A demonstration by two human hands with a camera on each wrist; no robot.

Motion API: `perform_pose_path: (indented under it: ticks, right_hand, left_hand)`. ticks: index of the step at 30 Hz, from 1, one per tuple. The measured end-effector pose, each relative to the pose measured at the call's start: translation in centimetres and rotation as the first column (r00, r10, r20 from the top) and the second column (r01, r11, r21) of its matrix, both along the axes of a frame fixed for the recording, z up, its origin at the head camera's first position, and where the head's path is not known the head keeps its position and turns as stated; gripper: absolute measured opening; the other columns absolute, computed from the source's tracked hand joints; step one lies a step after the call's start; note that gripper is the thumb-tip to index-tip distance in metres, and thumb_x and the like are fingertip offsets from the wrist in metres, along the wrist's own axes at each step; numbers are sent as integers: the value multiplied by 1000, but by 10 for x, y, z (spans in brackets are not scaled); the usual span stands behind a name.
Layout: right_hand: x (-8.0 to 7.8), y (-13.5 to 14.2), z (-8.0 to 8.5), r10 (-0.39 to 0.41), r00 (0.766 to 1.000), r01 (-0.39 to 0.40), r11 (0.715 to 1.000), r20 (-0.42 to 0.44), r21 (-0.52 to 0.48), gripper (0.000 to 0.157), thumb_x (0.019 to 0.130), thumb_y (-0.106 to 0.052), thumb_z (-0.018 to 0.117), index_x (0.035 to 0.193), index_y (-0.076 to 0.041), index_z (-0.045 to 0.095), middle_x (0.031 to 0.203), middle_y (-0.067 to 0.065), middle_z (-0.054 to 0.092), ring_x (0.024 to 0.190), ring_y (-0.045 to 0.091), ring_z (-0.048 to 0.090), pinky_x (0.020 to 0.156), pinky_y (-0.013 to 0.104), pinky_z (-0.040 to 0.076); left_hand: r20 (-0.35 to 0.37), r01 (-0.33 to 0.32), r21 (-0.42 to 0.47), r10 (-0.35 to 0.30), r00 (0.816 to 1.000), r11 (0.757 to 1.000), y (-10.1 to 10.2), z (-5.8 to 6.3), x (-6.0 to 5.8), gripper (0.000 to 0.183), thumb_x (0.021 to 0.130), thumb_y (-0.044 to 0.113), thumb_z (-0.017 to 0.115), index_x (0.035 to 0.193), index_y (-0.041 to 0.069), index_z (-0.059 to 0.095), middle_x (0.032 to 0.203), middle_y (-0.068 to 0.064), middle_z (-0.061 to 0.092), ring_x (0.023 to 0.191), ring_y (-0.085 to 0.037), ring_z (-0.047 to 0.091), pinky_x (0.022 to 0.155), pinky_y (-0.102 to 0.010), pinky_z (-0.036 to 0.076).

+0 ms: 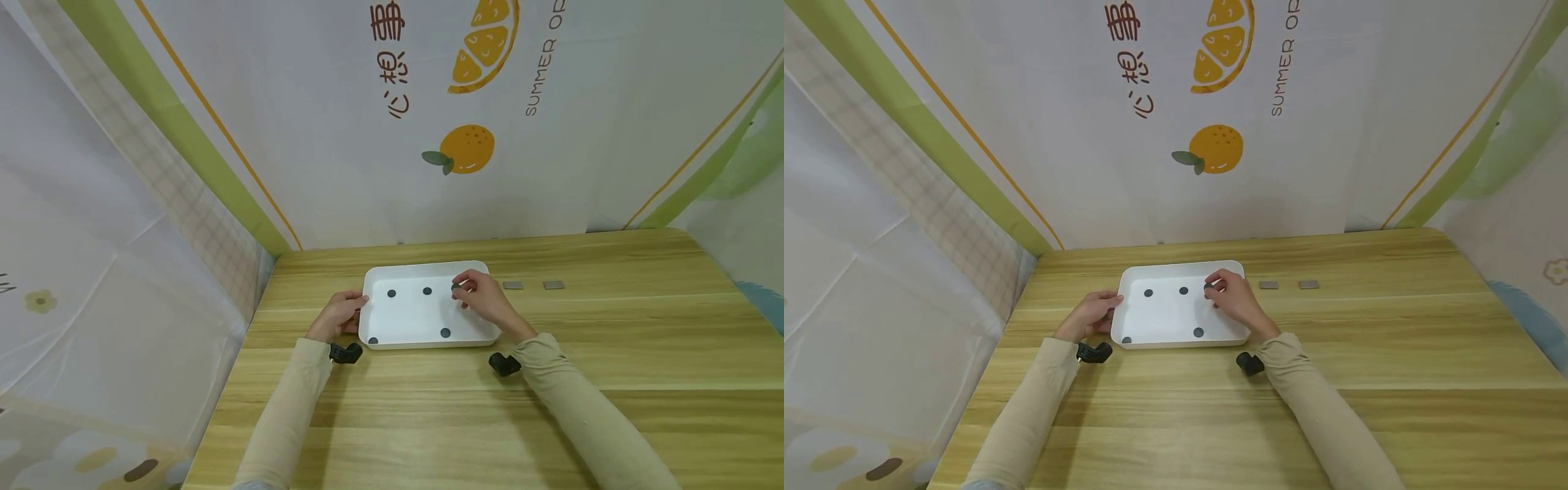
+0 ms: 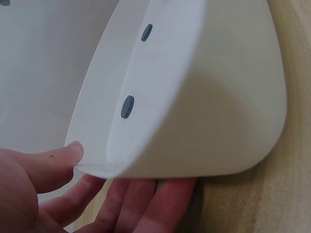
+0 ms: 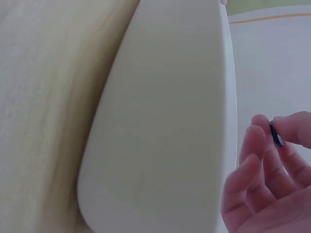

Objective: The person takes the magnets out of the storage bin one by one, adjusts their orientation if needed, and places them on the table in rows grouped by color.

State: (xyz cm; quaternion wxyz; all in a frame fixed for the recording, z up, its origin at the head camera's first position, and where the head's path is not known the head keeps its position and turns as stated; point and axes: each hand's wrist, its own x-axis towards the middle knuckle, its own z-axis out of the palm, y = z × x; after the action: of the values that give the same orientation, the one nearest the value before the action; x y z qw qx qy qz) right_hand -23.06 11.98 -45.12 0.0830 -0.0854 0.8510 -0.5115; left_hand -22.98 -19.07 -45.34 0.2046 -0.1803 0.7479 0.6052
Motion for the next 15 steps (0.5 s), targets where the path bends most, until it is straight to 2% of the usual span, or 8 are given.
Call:
perform_pose_path:
  ticks: [5, 12, 15]
  right_hand:
    - [0, 3, 2, 1, 1000, -2, 999, -18, -41, 24, 95, -13, 59, 116, -1, 59, 98, 20, 70, 77, 35, 65, 65, 32, 51]
    - [1, 9, 7, -9, 1000, 7, 999, -26, -53, 32, 97, -17, 58, 124, 0, 57, 104, 22, 69, 84, 41, 64, 67, 29, 46]
    - [2, 12, 8, -12, 999, 10, 999, -40, -51, 32, 97, -16, 57, 125, 0, 57, 105, 22, 69, 85, 40, 64, 68, 30, 48]
  left_hand:
    - [0, 0, 5, 0, 1000, 1000, 1, 0, 0, 42, 101, 20, 52, 139, 3, 46, 102, -10, 63, 75, -16, 64, 65, -34, 58]
    - [-8, 6, 6, -6, 1000, 1000, 1, 1, 1, 42, 101, 19, 51, 139, 2, 45, 99, -9, 63, 73, -15, 63, 61, -32, 57]
    - [-9, 6, 4, -6, 1000, 1000, 1, 2, 2, 42, 100, 20, 51, 139, 3, 45, 100, -10, 62, 74, -15, 63, 61, -32, 57]
